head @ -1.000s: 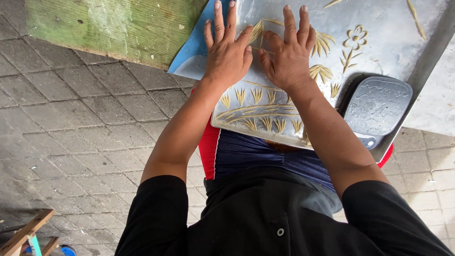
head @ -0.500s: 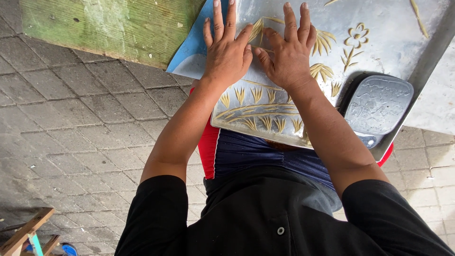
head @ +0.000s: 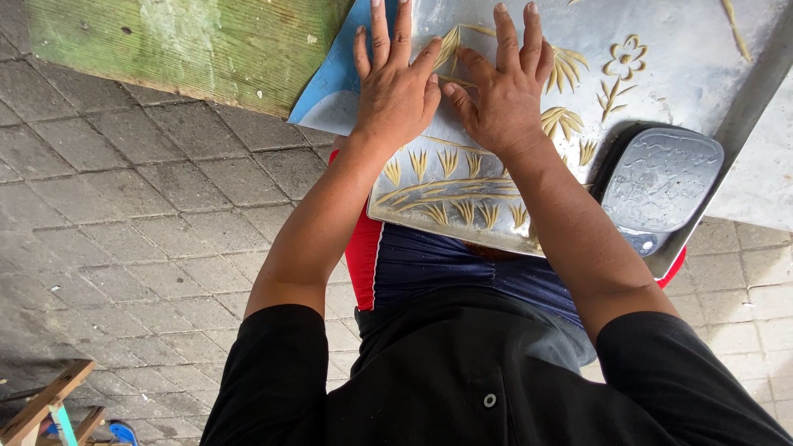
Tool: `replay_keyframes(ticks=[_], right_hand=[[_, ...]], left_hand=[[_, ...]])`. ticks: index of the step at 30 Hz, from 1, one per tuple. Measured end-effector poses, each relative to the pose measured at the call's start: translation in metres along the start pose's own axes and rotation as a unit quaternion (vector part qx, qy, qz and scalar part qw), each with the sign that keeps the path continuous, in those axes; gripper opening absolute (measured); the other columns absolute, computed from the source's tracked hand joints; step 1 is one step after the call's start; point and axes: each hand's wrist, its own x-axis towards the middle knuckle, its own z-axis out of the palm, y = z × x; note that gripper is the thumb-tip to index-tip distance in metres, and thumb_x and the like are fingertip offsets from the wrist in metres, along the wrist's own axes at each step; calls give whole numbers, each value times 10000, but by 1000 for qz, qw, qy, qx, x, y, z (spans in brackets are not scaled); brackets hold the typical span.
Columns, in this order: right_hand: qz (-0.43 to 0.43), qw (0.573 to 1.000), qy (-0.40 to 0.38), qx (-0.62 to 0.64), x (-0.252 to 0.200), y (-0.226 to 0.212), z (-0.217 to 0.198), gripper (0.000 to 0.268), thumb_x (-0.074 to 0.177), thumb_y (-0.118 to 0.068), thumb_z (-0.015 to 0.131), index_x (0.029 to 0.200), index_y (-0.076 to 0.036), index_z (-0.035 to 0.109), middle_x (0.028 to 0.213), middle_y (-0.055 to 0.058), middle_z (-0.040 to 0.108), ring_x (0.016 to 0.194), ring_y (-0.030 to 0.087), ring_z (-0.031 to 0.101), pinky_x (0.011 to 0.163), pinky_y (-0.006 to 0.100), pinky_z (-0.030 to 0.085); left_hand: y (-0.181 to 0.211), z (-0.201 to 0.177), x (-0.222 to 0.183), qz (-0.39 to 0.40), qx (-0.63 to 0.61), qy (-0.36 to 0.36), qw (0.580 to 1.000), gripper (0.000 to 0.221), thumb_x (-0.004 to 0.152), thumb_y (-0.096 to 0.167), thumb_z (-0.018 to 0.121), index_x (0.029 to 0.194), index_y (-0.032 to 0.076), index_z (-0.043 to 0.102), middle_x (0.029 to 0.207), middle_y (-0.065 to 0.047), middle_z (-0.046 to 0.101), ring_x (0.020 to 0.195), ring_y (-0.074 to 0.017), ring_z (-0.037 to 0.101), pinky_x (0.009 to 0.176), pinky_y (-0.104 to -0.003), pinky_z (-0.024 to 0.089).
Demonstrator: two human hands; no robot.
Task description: Creating a decorative scene on a metal tray by rolling small pieces of dough into thin strips and placing them to form patterns like a house and trees.
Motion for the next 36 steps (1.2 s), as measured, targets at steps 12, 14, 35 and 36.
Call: replay_keyframes(ticks=[12, 14, 35, 36], right_hand=[[1, 1000, 0, -2, 2, 1, 4, 587, 1151, -655, 526, 1342, -182, 819, 1639, 187, 284, 1504, 432, 82, 1082, 687, 271], [7, 1000, 27, 0, 3, 3, 6, 407, 1092, -538, 778, 1248, -162, 793, 1585, 152, 358, 1491, 402, 119, 1058, 625, 308], [73, 997, 13, 10, 16, -2, 19, 295, 970, -268, 906, 1214, -162, 779, 1563, 146, 342, 1465, 411, 96, 1041, 664, 320], [73, 997, 13, 10, 16, -1, 19, 295, 970, -268, 906, 1214, -162, 779, 1563, 146, 342, 1465, 411, 96, 1041, 664, 320]], left_hand=[[0, -1, 1, -6, -8, -8, 1000, 458, 992, 271, 655, 1442, 190, 666, 1672, -191, 98, 1535, -480, 5, 1226, -711, 153], [-1, 1, 0, -1, -6, -4, 1000, 453, 1018, 262, 641, 1464, 184, 657, 1679, -185, 78, 1539, -481, -15, 1230, -711, 152], [-1, 0, 1, 0, -5, 5, 1000, 471, 985, 243, 668, 1450, 172, 677, 1674, -189, 103, 1540, -477, 7, 1230, -702, 172], [-1, 0, 1, 0, -6, 5, 1000, 471, 985, 243, 668, 1450, 172, 677, 1674, -189, 103, 1540, -477, 7, 1230, -702, 172]])
